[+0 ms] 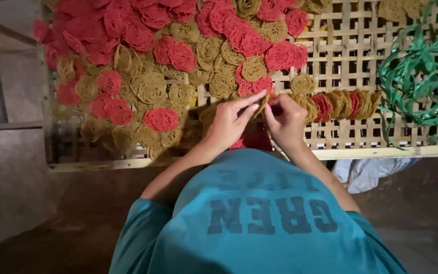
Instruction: The person repeatedly picks up small bundles of red and brown noodles from a wooden lattice tray and ties them with a green plastic strip. The tied bundles are placed back onto the tray in a row.
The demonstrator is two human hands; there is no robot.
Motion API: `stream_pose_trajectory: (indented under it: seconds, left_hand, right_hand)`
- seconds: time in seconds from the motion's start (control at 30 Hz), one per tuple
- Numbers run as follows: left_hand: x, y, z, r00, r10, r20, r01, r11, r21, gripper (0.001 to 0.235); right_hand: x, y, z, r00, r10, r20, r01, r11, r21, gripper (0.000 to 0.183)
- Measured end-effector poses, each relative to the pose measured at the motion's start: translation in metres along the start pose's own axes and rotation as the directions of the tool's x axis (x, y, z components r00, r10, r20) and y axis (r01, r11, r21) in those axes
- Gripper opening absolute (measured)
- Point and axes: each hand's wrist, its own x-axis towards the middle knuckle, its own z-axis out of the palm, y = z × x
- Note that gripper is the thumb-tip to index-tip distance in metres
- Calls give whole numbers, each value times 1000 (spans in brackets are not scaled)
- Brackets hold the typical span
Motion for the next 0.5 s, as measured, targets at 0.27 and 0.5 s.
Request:
stream_pose_trajectory:
  seconds: [0.27, 0.5]
  left_hand:
    - [4, -2, 4, 978, 150, -145, -131, 982, 134, 16]
    - [10, 12, 11, 957, 195, -217, -189, 981, 49, 11]
  right_hand:
    - [-4, 10, -7, 946, -322, 44, 323, 946, -28, 36]
    - [19, -16, -53, 921, -361, 146, 388, 824, -412, 31]
